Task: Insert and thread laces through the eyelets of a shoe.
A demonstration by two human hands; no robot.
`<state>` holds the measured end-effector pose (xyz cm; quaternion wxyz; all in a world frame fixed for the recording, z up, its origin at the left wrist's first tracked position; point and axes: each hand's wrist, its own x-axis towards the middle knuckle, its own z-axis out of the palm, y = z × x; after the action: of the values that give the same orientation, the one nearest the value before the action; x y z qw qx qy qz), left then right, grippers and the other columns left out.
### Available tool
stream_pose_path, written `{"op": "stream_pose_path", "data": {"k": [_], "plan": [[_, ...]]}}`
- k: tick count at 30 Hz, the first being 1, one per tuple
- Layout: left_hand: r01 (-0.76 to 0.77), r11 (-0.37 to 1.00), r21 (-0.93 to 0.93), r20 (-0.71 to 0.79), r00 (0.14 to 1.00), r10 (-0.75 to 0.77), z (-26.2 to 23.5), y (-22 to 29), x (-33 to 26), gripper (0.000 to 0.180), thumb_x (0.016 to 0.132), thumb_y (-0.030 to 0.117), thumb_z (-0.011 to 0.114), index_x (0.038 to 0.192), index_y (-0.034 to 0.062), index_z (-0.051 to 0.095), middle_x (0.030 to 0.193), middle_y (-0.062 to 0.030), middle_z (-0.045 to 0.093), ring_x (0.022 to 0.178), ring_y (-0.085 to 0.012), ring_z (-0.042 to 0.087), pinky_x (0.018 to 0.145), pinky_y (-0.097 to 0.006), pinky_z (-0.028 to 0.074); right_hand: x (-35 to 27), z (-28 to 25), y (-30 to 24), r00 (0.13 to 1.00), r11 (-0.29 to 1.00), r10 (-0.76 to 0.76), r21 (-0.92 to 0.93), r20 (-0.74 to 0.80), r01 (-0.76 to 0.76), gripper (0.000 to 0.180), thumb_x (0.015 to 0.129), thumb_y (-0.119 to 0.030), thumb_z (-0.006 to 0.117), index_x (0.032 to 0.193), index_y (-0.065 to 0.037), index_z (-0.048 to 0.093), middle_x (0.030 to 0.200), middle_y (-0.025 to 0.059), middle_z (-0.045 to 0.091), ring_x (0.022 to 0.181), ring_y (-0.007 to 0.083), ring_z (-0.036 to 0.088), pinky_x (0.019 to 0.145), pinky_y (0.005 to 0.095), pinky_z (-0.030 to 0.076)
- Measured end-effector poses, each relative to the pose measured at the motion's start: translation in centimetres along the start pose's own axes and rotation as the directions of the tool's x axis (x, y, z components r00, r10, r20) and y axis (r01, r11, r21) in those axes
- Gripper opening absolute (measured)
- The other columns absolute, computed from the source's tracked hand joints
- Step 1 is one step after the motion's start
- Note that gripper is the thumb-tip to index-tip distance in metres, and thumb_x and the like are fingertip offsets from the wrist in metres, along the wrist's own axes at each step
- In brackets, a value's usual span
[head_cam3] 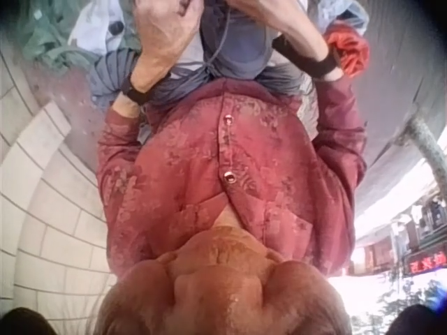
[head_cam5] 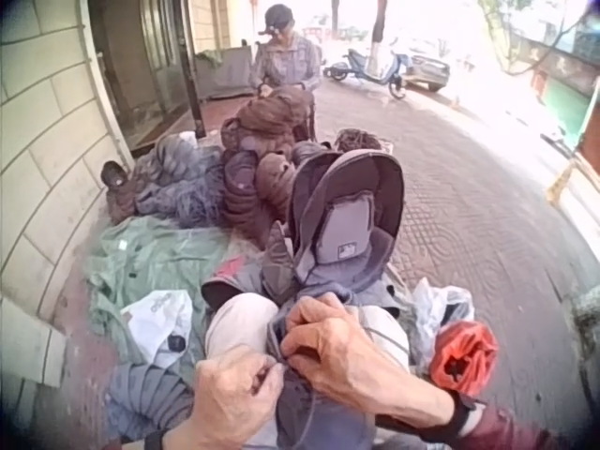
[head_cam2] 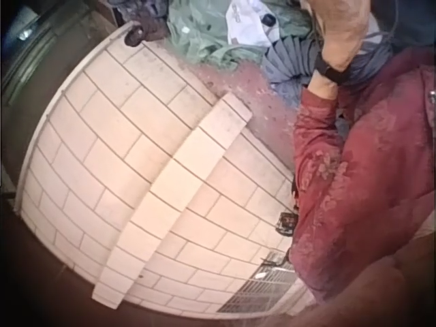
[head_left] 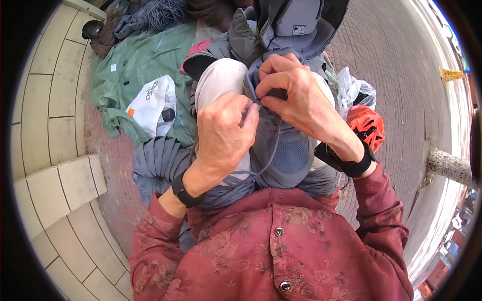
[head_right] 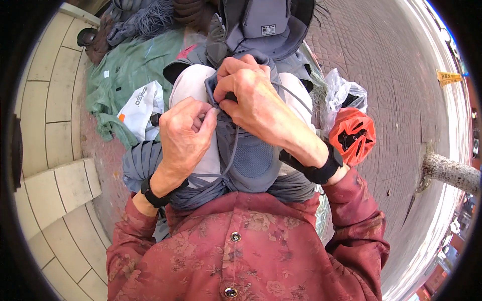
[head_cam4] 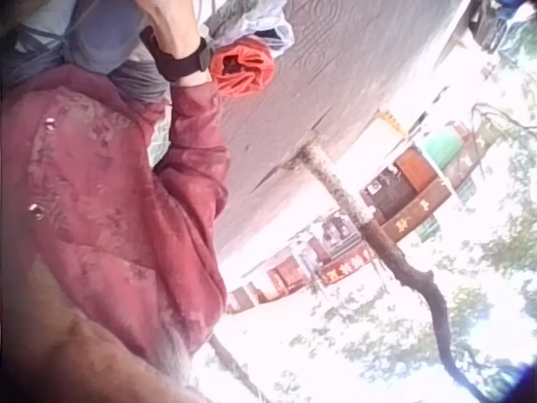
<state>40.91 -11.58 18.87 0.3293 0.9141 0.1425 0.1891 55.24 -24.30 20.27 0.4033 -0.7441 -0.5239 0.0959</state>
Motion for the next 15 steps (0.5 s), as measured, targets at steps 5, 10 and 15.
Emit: {"op": "stream_pose_path", "data": {"k": [5,10,15], "plan": [[0.479,0.681,-0.554,0.300,0.878,-0.373,-1.0,-0.9,0.2,0.013,0.090,0.007,0.071,0.086,-0.0037,0.064,0.083,-0.0086,0.072,0.068,-0.0144,0.072,0.061,-0.025,0.056,-0.2,0.5,-0.1,0.999,0.995,-0.041,-0.093,0.027,0.043,0.015,0.069,-0.002,0.073,0.084,-0.002,0.072,0.097,0.0065,0.056,0.101,0.0267,0.054,0.092,0.0416,0.042],[0.488,0.595,-0.639,0.326,0.872,-0.366,-0.5,-1.3,0.3,0.011,0.091,-0.001,0.067,0.100,-0.0055,0.062,0.083,-0.0094,0.071,0.068,-0.0157,0.072,0.061,-0.024,0.057,-0.2,0.8,-0.9,0.994,0.982,-0.110,-0.153,-0.001,0.108,0.008,0.071,-0.003,0.071,0.079,-0.003,0.069,0.098,0.0056,0.055,0.100,0.0250,0.054,0.087,0.0400,0.042],[0.251,0.766,-0.591,0.066,0.962,-0.265,-0.9,0.3,1.0,0.015,0.091,-0.004,0.064,0.105,-0.0011,0.067,0.083,-0.0055,0.068,0.061,-0.0127,0.067,0.056,-0.024,0.053,0.2,-2.8,-0.1,0.971,0.946,-0.220,-0.261,-0.090,0.190,0.013,0.072,0.008,0.065,0.081,-0.002,0.064,0.096,0.0074,0.061,0.087,0.0275,0.063,0.074,0.0377,0.051]]}}
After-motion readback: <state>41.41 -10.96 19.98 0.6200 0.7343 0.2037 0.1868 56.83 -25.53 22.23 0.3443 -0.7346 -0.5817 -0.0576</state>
